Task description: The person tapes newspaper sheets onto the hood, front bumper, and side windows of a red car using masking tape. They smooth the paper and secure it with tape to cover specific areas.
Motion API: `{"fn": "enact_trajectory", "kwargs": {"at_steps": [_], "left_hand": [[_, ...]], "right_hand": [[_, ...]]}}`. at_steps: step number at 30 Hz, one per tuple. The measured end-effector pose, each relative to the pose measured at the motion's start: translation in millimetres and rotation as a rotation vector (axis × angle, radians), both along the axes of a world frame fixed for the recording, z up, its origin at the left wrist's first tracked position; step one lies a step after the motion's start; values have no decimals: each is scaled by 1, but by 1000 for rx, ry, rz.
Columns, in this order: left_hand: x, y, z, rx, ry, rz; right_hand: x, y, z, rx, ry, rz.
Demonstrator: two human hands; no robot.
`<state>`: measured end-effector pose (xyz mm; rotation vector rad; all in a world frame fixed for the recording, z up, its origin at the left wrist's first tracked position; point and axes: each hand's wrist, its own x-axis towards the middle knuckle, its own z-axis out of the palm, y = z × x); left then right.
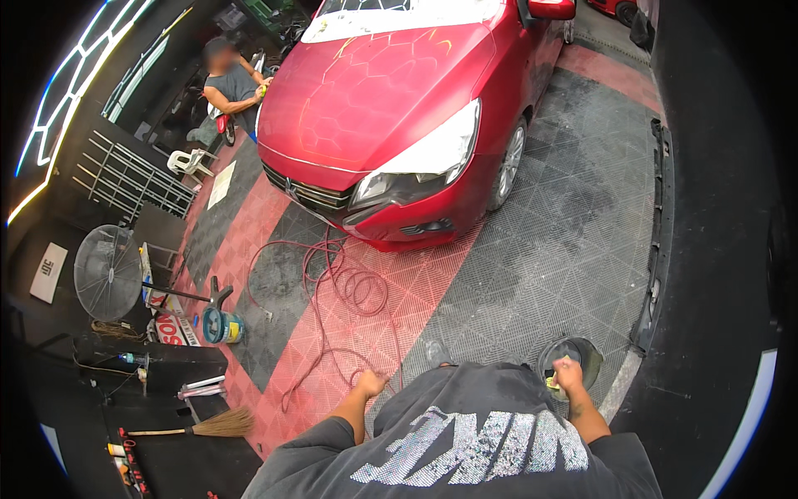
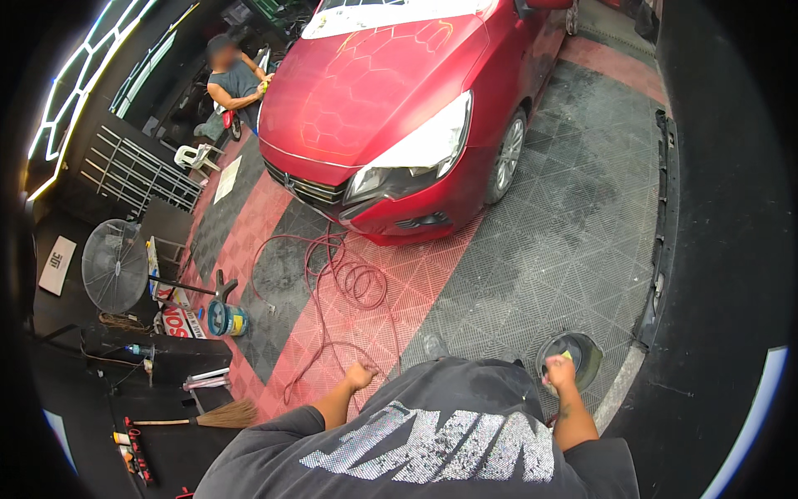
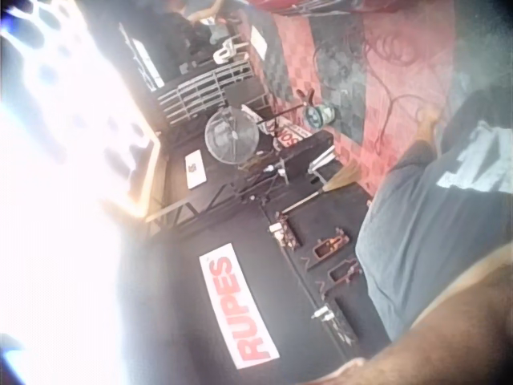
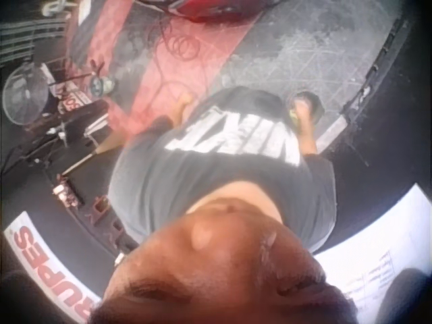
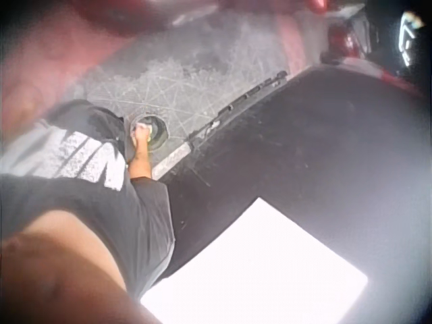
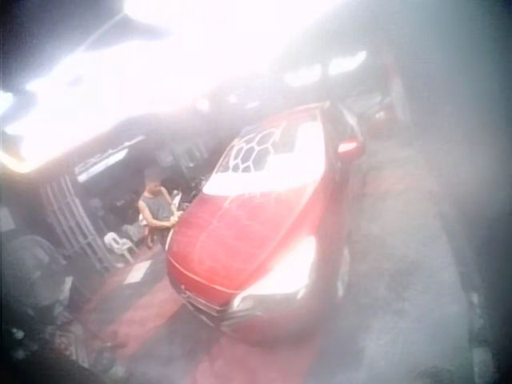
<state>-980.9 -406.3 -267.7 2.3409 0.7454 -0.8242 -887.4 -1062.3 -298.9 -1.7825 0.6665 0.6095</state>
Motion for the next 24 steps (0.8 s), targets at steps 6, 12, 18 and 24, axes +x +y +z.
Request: {"fn": "enact_trajectory", "kwargs": {"at_steps": [6,12,18,24], "left_hand": [[124,-80,97,-1,-241,-20],[271,-101,143,30,-640,-46],[462,-135,178,162,-834,-303],[617,-153,177,272,-867,-602]], "right_hand": [[-101,-113,-60,7,370,-267],[-64,-112,-70,84,181,-381],[96,-38,-70,320,31,-612],[280,83,28,289,-62,-235]]}}
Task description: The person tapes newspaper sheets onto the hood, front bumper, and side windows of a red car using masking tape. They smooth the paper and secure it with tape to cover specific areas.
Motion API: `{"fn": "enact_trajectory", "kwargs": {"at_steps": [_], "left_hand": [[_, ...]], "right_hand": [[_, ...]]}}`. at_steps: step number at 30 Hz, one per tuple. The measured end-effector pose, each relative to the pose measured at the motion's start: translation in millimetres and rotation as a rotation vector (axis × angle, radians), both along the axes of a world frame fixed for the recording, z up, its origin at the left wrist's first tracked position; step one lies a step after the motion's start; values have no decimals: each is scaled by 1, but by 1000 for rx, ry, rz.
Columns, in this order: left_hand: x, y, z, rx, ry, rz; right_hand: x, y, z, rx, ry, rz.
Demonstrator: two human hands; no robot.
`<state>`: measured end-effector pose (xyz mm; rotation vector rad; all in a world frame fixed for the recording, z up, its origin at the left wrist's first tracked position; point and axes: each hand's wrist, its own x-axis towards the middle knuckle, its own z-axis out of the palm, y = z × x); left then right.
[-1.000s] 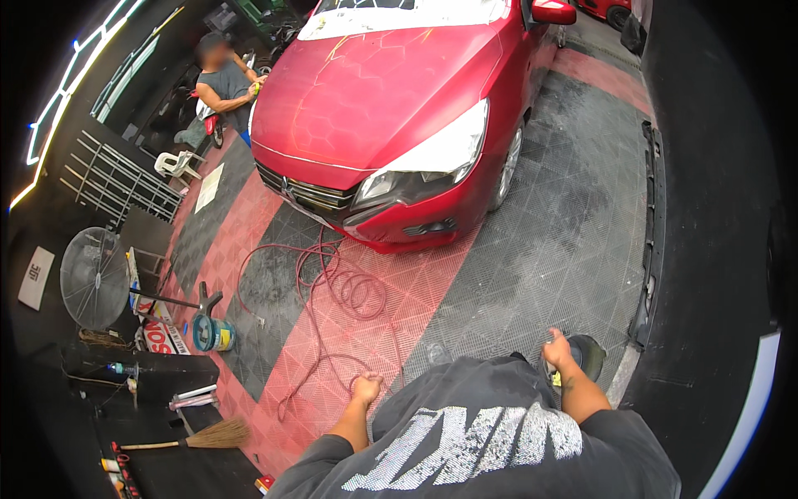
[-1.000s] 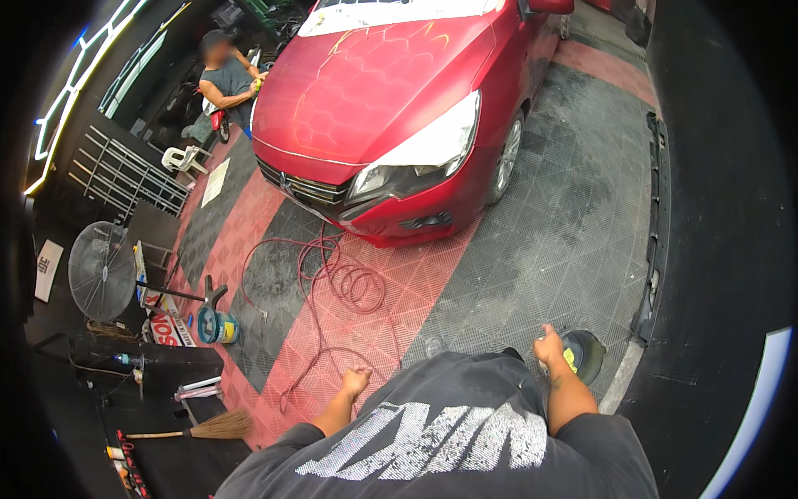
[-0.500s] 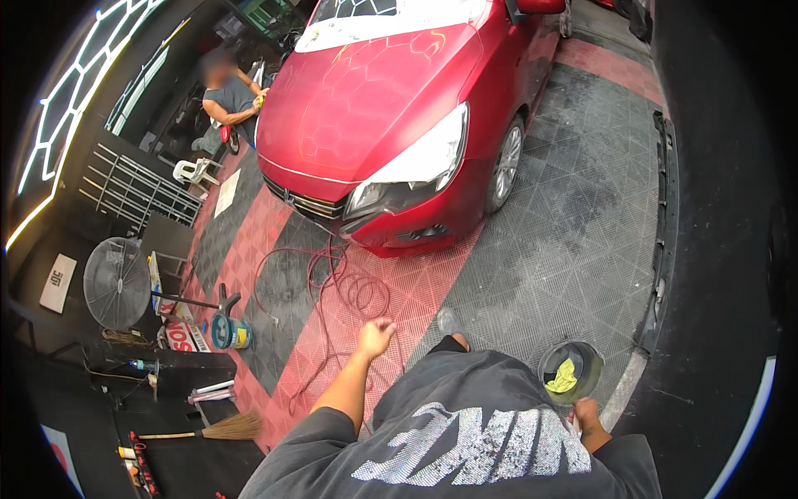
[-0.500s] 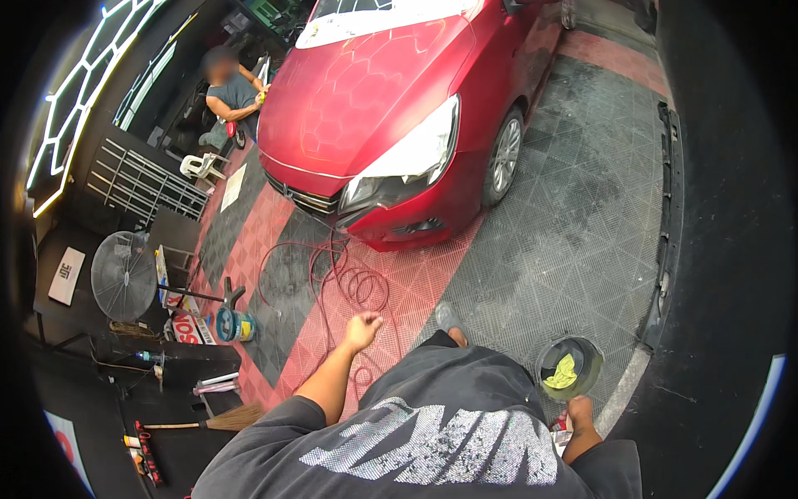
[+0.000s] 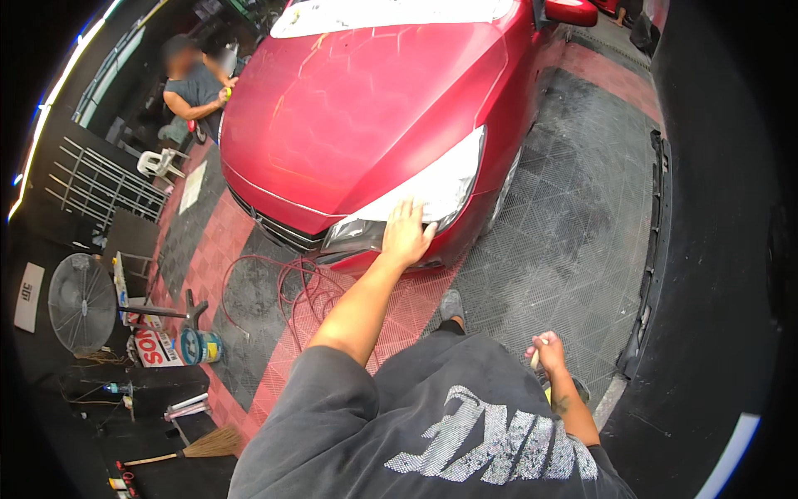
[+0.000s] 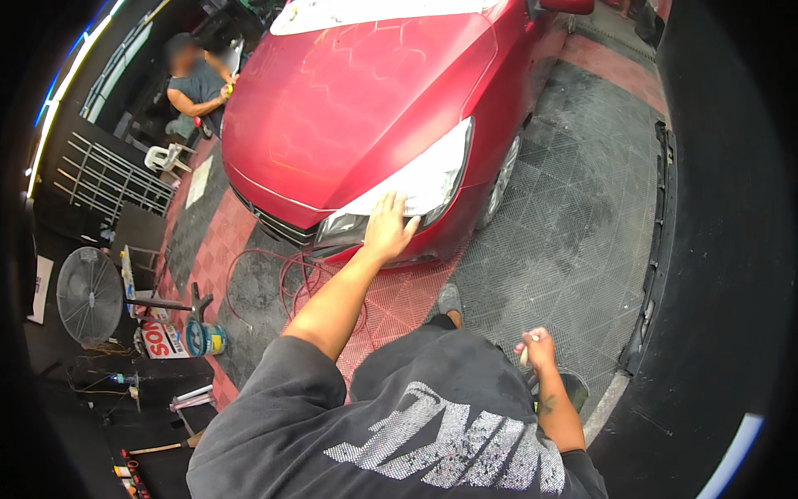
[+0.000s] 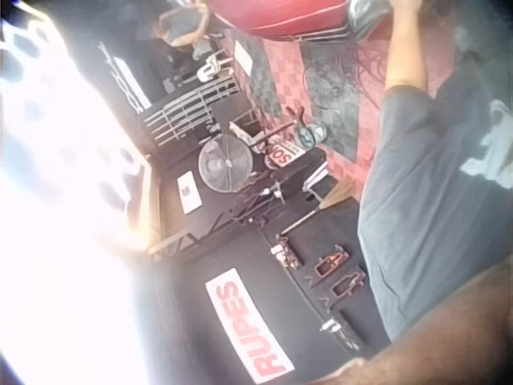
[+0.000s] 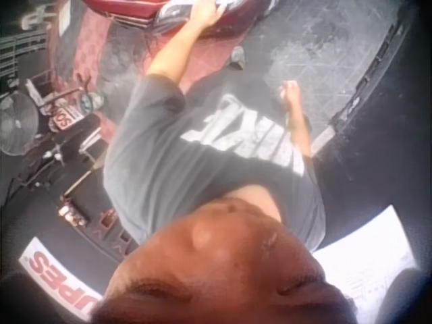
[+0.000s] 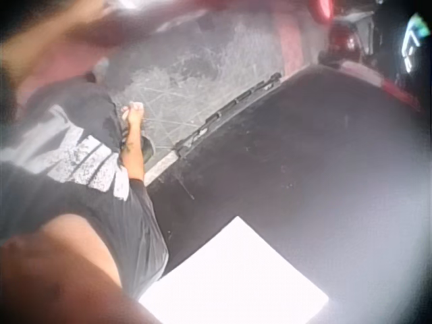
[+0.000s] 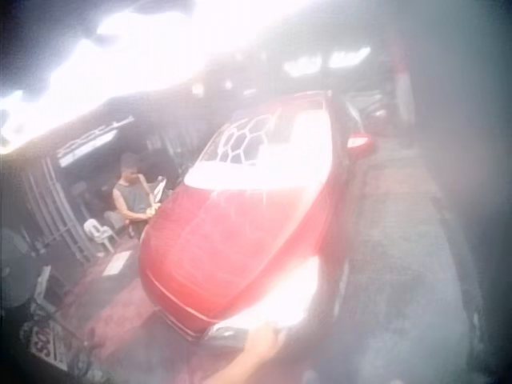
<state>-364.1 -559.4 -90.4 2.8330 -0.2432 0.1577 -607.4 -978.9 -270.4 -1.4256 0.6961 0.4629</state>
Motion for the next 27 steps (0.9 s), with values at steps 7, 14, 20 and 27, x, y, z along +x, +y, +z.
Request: {"fn": "enact_trajectory", "kwargs": {"at_steps": [7,14,20,27], "left_hand": [[85,4,-35,87,-146,-294],[102,-22,-21,-138,-137,-86],[119,-37,-4,-182,-9,89],[85,2,-5,-133,-9,224]], "right_hand": [[107,65,69,-118,-48,25],[235,106,112,-140,-315,3],[365,185,191,-759,-690,457],[417,231,215,-1064,-1023,929]]}}
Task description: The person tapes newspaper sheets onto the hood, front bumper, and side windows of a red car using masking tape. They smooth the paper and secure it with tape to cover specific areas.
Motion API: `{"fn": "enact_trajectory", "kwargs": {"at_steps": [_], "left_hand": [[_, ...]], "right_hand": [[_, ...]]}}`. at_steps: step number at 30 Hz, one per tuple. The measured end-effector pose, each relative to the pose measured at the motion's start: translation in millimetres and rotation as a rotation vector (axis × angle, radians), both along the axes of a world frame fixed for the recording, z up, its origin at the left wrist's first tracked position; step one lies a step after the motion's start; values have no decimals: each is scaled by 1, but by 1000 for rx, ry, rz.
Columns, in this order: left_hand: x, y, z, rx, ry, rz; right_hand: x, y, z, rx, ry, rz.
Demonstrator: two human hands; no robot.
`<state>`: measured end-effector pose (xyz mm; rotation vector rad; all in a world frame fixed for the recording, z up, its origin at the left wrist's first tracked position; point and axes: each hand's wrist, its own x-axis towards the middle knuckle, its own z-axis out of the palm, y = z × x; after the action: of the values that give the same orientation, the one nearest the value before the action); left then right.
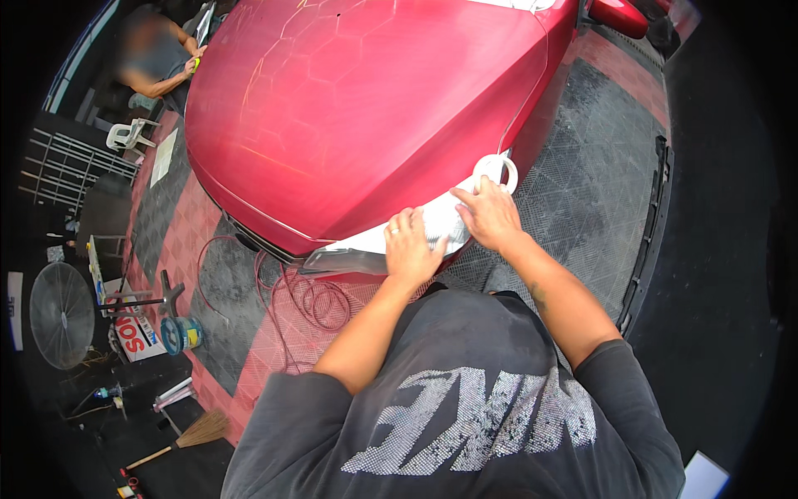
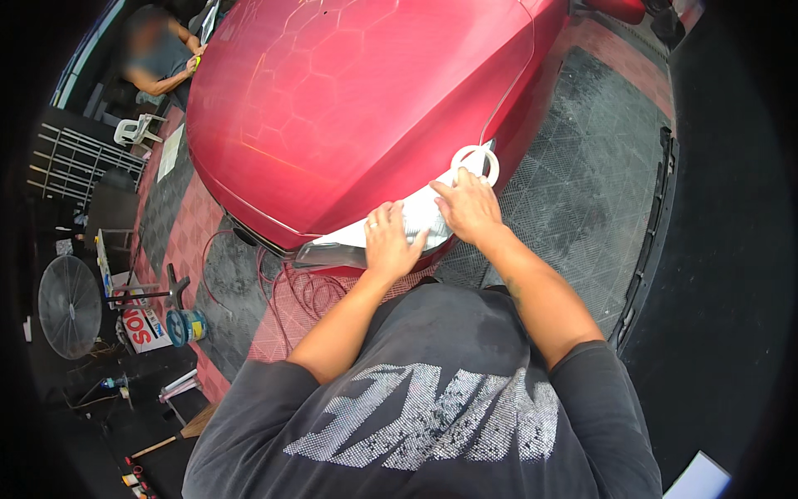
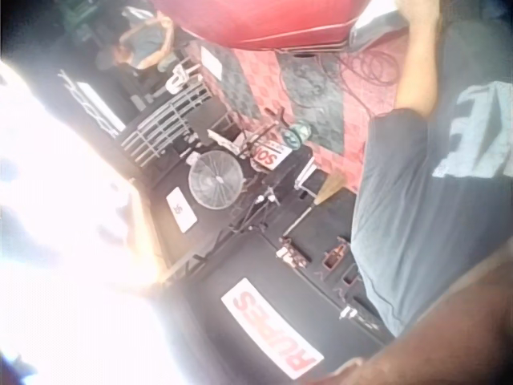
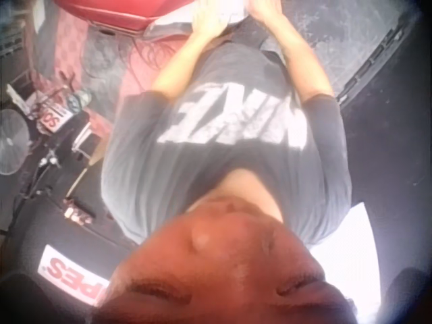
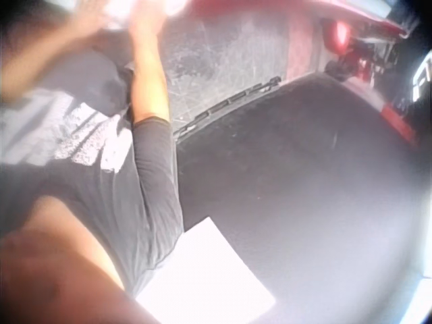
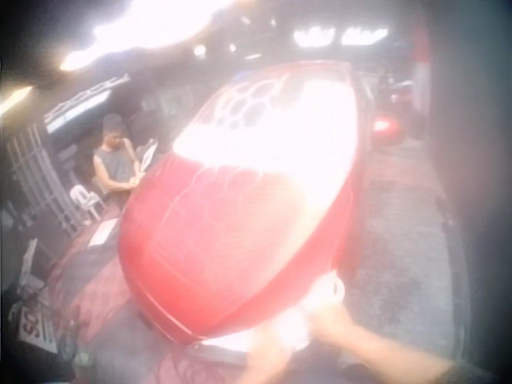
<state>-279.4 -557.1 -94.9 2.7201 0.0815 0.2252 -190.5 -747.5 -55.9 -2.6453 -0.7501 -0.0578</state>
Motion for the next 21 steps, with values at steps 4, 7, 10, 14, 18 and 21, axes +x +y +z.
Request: {"fn": "enact_trajectory", "kwargs": {"at_steps": [4,7,10,14,18,21], "left_hand": [[-21,30,10,3,-36,-11],[-50,56,-3,39,-73,18],[-67,77,-40,8,-37,121],[-60,97,-40,6,-18,144],[-72,134,-52,86,-66,78],[-75,141,-47,102,0,79]], "right_hand": [[2,-4,-3,-96,34,-33],[-1,-5,-8,-163,-47,-44],[11,-20,-9,-52,-73,-59],[40,-45,1,-55,-74,-71],[39,-49,-9,-78,-75,-144],[32,-52,-5,-98,-48,-241]]}}
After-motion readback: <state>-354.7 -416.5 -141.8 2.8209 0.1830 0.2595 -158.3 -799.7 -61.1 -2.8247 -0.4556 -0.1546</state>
